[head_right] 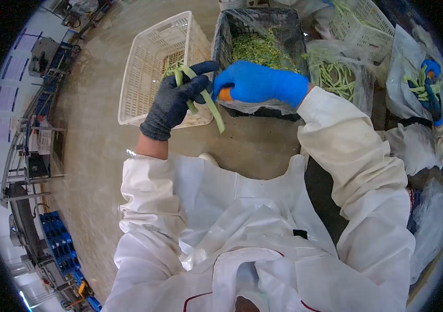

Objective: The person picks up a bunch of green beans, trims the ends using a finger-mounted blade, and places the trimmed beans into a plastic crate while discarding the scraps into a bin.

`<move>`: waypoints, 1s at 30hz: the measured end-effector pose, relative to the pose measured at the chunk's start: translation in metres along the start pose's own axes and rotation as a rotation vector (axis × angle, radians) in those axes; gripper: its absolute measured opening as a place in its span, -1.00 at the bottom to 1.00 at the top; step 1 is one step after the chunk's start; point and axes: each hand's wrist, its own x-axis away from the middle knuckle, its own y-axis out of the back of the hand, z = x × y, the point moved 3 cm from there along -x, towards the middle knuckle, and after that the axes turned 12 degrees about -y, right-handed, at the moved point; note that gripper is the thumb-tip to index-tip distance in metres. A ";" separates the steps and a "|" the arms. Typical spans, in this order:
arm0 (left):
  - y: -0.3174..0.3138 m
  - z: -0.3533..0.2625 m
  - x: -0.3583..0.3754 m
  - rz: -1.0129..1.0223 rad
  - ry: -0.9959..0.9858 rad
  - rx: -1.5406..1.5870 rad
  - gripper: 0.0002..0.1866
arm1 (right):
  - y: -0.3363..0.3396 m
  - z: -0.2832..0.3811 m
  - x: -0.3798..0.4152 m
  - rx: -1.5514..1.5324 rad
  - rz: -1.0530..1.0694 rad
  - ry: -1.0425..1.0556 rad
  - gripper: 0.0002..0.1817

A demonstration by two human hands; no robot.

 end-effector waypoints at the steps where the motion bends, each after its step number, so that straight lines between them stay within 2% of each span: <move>1: -0.003 0.000 0.001 0.002 0.011 0.043 -0.60 | 0.001 -0.006 -0.004 0.057 -0.124 -0.023 -0.74; 5: -0.005 0.014 0.005 0.073 0.151 0.015 -0.60 | 0.033 -0.028 -0.013 0.107 -0.623 -0.085 -0.72; 8: -0.001 0.015 0.007 0.117 0.190 -0.137 -0.60 | 0.069 -0.053 -0.009 0.016 -0.868 -0.026 -0.69; 11: 0.035 0.028 0.004 -0.029 0.164 -0.239 -0.65 | 0.085 -0.040 0.003 -0.236 -0.903 -0.079 -0.79; 13: 0.091 0.040 -0.001 -0.479 0.060 -0.180 -0.71 | 0.086 -0.065 0.001 -0.032 -0.920 -0.101 -0.73; 15: 0.160 0.064 -0.001 -0.768 0.131 -0.601 -0.59 | 0.073 -0.089 -0.001 0.272 -0.971 -0.186 -0.68; 17: 0.154 0.063 0.006 -0.742 0.242 -0.313 -0.61 | 0.062 -0.104 -0.005 0.690 -1.042 -0.329 -0.66; 18: 0.144 0.061 0.011 -0.723 0.296 -0.169 -0.62 | 0.063 -0.106 -0.006 0.637 -0.932 -0.345 -0.65; 19: 0.115 0.051 0.008 -0.737 0.178 0.071 -0.64 | 0.062 -0.104 -0.007 0.583 -0.822 -0.360 -0.64; 20: 0.113 0.066 0.000 -0.596 0.178 0.018 -0.59 | 0.059 -0.103 -0.008 0.529 -0.711 -0.372 -0.63; 23: 0.052 0.040 -0.007 -0.273 0.177 -0.028 -0.60 | 0.050 -0.062 -0.016 0.257 -0.476 -0.441 -0.62; 26: 0.017 0.035 -0.006 -0.116 0.184 -0.107 -0.61 | 0.027 -0.029 -0.018 0.083 -0.464 -0.018 -0.66; 28: 0.008 0.037 -0.006 -0.007 0.174 -0.216 -0.63 | 0.013 -0.001 -0.017 0.054 -0.431 0.176 -0.67; 29: 0.004 0.035 -0.007 0.062 0.101 -0.351 -0.62 | 0.009 0.007 -0.016 0.036 -0.414 0.273 -0.68; 30: 0.001 0.032 -0.007 0.086 0.141 -0.424 -0.63 | 0.006 0.008 -0.016 0.151 -0.374 0.289 -0.68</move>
